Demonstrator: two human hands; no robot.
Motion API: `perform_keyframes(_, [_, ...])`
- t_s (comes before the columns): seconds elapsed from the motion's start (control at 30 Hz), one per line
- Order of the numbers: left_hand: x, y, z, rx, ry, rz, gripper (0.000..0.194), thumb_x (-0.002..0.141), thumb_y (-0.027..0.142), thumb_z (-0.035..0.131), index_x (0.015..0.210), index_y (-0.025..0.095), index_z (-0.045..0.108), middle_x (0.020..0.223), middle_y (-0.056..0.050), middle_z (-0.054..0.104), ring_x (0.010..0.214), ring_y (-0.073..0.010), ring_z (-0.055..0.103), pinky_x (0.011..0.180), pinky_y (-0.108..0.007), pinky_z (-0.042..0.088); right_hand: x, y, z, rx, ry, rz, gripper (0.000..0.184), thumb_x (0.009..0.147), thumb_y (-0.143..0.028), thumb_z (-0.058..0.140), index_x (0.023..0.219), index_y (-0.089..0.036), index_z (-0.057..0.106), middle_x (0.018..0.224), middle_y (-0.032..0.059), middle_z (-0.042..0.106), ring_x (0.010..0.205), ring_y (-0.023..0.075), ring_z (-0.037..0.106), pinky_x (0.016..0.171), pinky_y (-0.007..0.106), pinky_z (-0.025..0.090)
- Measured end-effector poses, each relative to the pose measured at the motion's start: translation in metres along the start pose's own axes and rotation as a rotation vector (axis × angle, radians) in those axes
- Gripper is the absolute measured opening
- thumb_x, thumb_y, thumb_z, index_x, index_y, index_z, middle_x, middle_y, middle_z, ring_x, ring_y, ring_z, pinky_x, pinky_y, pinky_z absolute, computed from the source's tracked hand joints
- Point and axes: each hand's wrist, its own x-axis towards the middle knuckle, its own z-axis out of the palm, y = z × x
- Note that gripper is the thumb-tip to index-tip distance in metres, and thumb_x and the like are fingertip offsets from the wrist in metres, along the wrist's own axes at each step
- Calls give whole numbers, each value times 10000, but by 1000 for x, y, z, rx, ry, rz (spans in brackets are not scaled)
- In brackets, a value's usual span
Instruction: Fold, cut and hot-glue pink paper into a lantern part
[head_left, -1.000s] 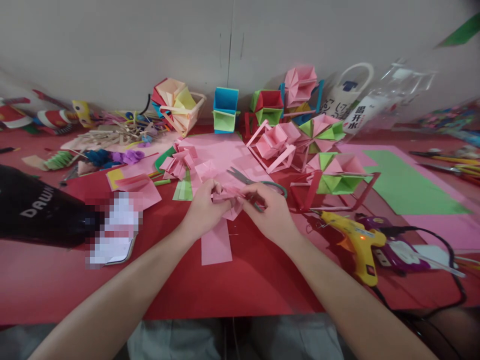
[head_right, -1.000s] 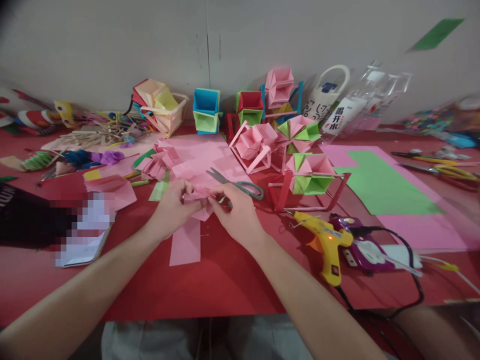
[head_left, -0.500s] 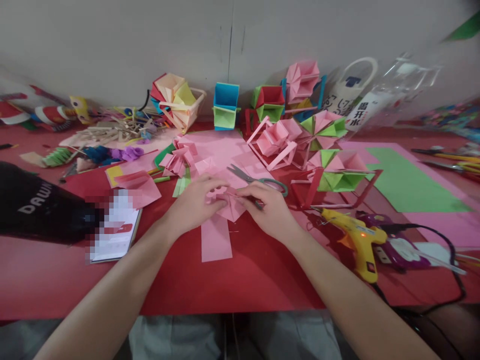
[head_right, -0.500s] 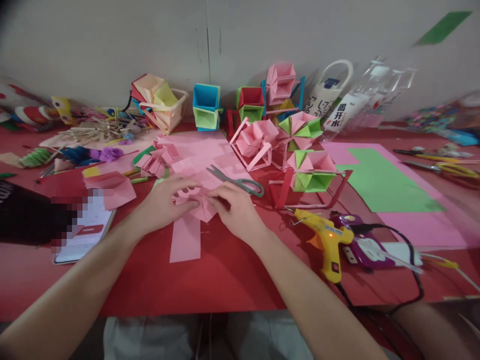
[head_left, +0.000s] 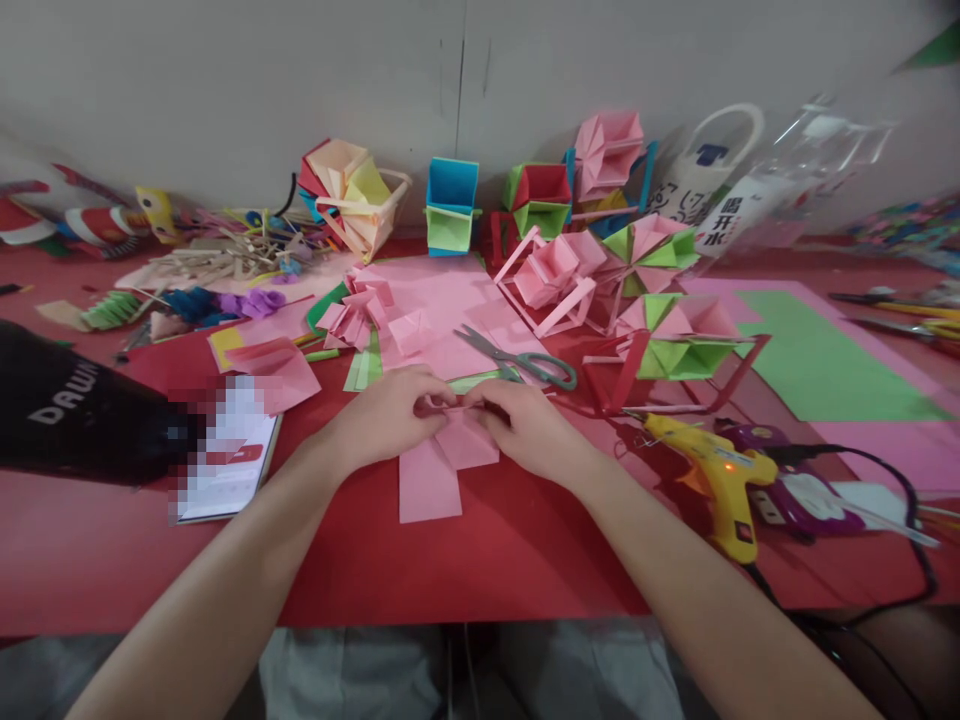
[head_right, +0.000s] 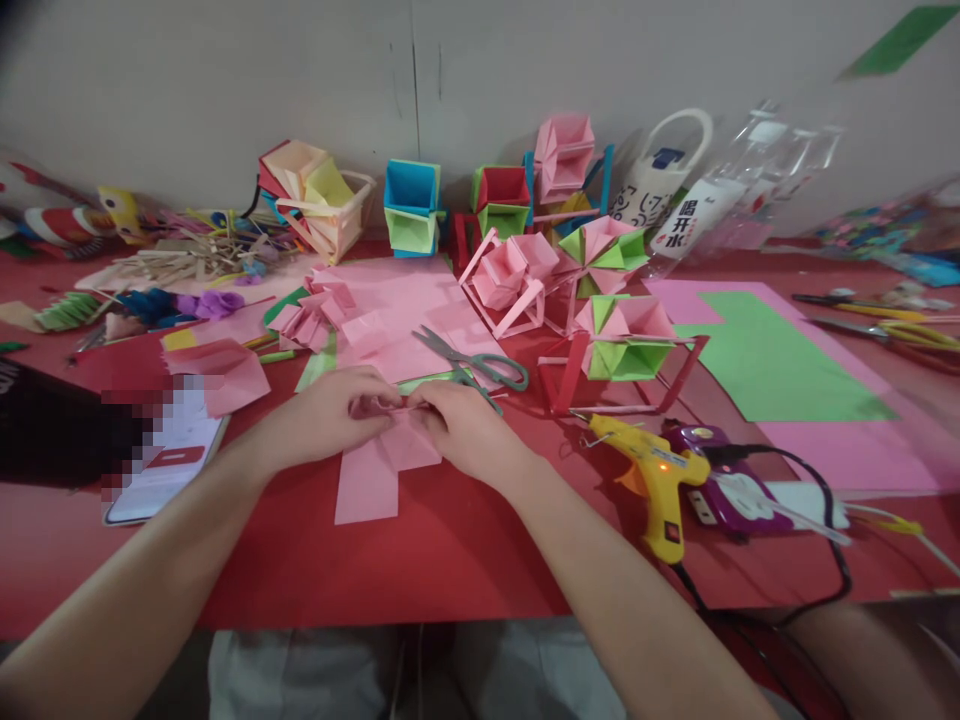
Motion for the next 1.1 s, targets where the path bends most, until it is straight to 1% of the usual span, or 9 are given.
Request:
perform_keyframes(0.13, [0, -1, 3, 45, -53, 10, 165, 850, 291, 577, 848, 209, 720, 821, -21, 681, 746, -158, 595, 665, -279, 424, -1, 0, 5, -46, 49, 15, 132, 821, -42, 621, 837, -172, 639, 848, 27, 647, 809, 156, 581, 735, 270, 434])
perform_keyframes(0.23, [2, -3, 4, 55, -70, 11, 176, 860, 255, 547, 806, 198, 704, 792, -20, 678, 747, -160, 596, 667, -279, 409, -2, 1, 6, -92, 62, 10, 86, 820, -89, 661, 817, -171, 636, 849, 32, 622, 836, 171, 565, 745, 285, 432])
perform_keyframes(0.3, [3, -4, 4, 41, -75, -6, 172, 856, 237, 544, 773, 192, 688, 755, -10, 671, 718, -152, 593, 654, -275, 401, -2, 2, 5, -100, 56, 9, 81, 832, -92, 642, 831, -173, 642, 854, 34, 619, 837, 172, 567, 751, 292, 437])
perform_keyframes(0.43, [6, -6, 2, 30, -61, -34, 166, 852, 224, 551, 758, 188, 682, 731, 4, 670, 691, -142, 591, 649, -270, 397, -2, 4, 2, -104, 46, -14, 176, 842, -33, 567, 889, -175, 661, 889, 47, 643, 861, 176, 589, 786, 307, 451])
perform_keyframes(0.57, [7, -6, 2, 26, -43, 6, 115, 834, 212, 579, 792, 188, 683, 770, 2, 677, 723, -144, 604, 681, -264, 421, -2, 5, 2, -105, 49, -24, 202, 841, -25, 563, 924, -173, 673, 898, 52, 653, 864, 178, 598, 796, 312, 461])
perform_keyframes(0.7, [6, -7, 2, -30, -80, 40, 101, 833, 203, 582, 868, 198, 677, 818, 3, 683, 740, -141, 617, 693, -254, 453, -3, 7, 2, -94, 48, -35, 233, 830, -11, 564, 952, -174, 677, 918, 51, 648, 880, 175, 600, 808, 305, 471])
perform_keyframes(0.8, [5, -8, 1, -72, -92, 26, 105, 828, 180, 570, 869, 203, 664, 818, 9, 683, 736, -135, 620, 696, -251, 471, -5, 9, 2, -80, 37, -79, 256, 852, -24, 537, 987, -184, 684, 963, 55, 639, 911, 175, 600, 830, 307, 478])
perform_keyframes(0.93, [4, -8, 0, -101, -89, 8, 91, 814, 168, 566, 863, 204, 633, 811, 8, 678, 730, -136, 622, 701, -259, 492, -6, 11, 2, -79, 14, -147, 351, 860, -4, 483, 1054, -201, 699, 1059, 69, 635, 988, 180, 600, 879, 320, 480])
perform_keyframes(1.1, [3, -8, -2, -122, -73, -20, 94, 787, 164, 574, 870, 208, 578, 843, -4, 679, 758, -151, 635, 711, -285, 509, -6, 9, 1, -121, -28, -160, 409, 849, 14, 467, 1075, -219, 716, 1083, 73, 639, 1011, 188, 601, 882, 332, 486])
